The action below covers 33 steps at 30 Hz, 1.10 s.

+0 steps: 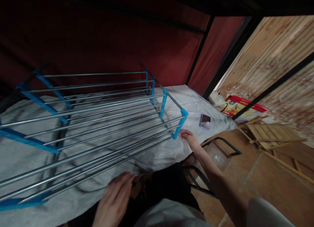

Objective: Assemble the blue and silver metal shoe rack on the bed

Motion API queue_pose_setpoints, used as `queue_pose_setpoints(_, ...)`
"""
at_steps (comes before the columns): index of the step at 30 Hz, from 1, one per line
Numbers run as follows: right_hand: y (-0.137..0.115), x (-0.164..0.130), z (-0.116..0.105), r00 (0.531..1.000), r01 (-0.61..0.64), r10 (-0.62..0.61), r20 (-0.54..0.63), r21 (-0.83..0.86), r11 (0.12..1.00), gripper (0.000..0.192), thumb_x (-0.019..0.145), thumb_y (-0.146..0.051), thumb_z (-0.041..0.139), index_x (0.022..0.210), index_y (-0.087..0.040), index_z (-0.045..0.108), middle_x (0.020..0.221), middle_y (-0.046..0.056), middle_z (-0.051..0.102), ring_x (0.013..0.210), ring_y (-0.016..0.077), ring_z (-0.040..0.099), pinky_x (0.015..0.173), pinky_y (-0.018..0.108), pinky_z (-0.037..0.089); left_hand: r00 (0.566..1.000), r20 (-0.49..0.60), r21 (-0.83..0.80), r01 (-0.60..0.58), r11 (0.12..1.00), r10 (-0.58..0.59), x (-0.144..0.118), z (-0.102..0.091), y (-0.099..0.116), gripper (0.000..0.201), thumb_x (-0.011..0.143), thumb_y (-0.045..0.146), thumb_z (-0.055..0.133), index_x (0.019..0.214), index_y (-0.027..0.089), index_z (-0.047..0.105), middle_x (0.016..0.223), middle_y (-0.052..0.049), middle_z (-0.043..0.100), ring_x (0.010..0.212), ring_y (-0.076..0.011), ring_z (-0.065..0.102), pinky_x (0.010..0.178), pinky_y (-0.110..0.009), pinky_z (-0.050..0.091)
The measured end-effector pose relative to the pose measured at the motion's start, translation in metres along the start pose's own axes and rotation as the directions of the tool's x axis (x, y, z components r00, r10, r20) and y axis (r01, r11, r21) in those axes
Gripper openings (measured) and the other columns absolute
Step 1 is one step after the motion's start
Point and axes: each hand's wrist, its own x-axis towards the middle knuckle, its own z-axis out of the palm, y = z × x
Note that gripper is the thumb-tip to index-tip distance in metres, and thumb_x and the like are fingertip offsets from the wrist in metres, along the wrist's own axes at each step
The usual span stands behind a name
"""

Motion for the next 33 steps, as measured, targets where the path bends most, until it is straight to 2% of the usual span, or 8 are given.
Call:
queue_pose_setpoints(1,0.007,-0.002,0.005,1.0,0.02,-0.019,0.002,-0.021,1.0,0.017,0.064,-0.026,0.06,0.081,-0.022,0.065,0.084,-0.001,0.069,0.079,0.018,0.061,0.084,0.034,0.05,1.0,-0.014,0.017,-0.015,1.0,0.016,0.012,0.016,0.006,0.042,0.094,0.027,0.04,0.129,0.04,0.058,0.124,-0.006,0.065,0.113,-0.027,0.061,0.096,-0.048,0.051)
queue_pose_setpoints(5,0.023,-0.007,0.022,0.994,0.099,-0.095,0.046,-0.107,0.989,0.01,0.064,-0.025,0.055,0.072,-0.024,0.061,0.074,-0.002,0.064,0.08,0.0201,0.059,0.084,0.035,0.047,0.997,0.075,0.061,-0.005,0.998,0.0,0.09,0.079,0.022,0.044,0.095,0.019,0.035,0.134,0.023,0.055,0.134,-0.01,0.059,0.125,-0.0249,0.054,0.107,-0.044,0.043)
queue_pose_setpoints(9,0.031,-0.008,0.03,0.986,0.157,-0.145,0.079,-0.175,0.972,0.022,0.066,-0.025,0.054,0.087,-0.026,0.063,0.084,-0.001,0.067,0.087,0.022,0.059,0.086,0.036,0.047,0.985,0.148,0.12,0.07,0.99,-0.088,0.148,0.113,0.023,0.042,0.095,0.02,0.037,0.134,0.018,0.052,0.134,-0.013,0.058,0.122,-0.0271,0.055,0.105,-0.046,0.042)
queue_pose_setpoints(12,0.036,-0.008,0.033,0.982,0.183,-0.167,0.088,-0.225,0.957,0.024,0.07,-0.026,0.055,0.093,-0.026,0.063,0.091,0.0,0.069,0.091,0.0227,0.06,0.088,0.037,0.047,0.969,0.225,0.114,0.08,0.99,-0.104,0.166,0.12,0.021,0.043,0.095,0.018,0.038,0.136,0.019,0.049,0.133,-0.013,0.059,0.119,-0.0254,0.057,0.102,-0.043,0.044)
queue_pose_setpoints(17,0.042,-0.008,0.035,0.979,0.2,-0.178,0.095,-0.326,0.924,0.017,0.076,-0.026,0.052,0.088,-0.026,0.063,0.085,0.0,0.069,0.089,0.0234,0.06,0.087,0.037,0.047,0.937,0.332,0.04,0.097,0.995,-0.104,0.18,0.121,0.019,0.041,0.096,0.015,0.034,0.131,0.021,0.053,0.126,-0.01,0.064,0.11,-0.0225,0.062,0.094,-0.037,0.049)
queue_pose_setpoints(21,0.042,-0.009,0.035,0.979,0.205,-0.181,0.096,-0.386,0.9,0.02,0.079,-0.024,0.049,0.092,-0.026,0.064,0.089,0.002,0.07,0.09,0.0245,0.06,0.087,0.038,0.047,0.944,0.308,-0.04,0.138,0.99,-0.119,0.184,0.122,0.018,0.04,0.095,0.017,0.037,0.13,0.022,0.055,0.128,-0.008,0.064,0.115,-0.0219,0.06,0.098,-0.036,0.047)
queue_pose_setpoints(26,0.041,-0.006,0.034,0.975,0.22,-0.19,0.113,-0.427,0.877,0.024,0.079,-0.023,0.047,0.094,-0.024,0.066,0.088,0.003,0.071,0.096,0.0247,0.061,0.088,0.037,0.046,0.954,0.287,-0.099,0.12,0.988,-0.087,0.18,0.126,0.017,0.04,0.094,0.014,0.039,0.129,0.021,0.057,0.126,-0.007,0.064,0.113,-0.0196,0.06,0.1,-0.033,0.046)
queue_pose_setpoints(33,0.043,-0.005,0.033,0.964,0.265,-0.234,0.125,-0.471,0.842,0.024,0.078,-0.023,0.045,0.087,-0.019,0.067,0.081,0.004,0.069,0.086,0.0225,0.062,0.083,0.032,0.047,0.964,0.253,-0.126,0.112,0.986,-0.077,0.177,0.132,0.014,0.039,0.094,0.014,0.041,0.129,0.02,0.057,0.122,-0.008,0.066,0.111,-0.0194,0.061,0.1,-0.032,0.046)
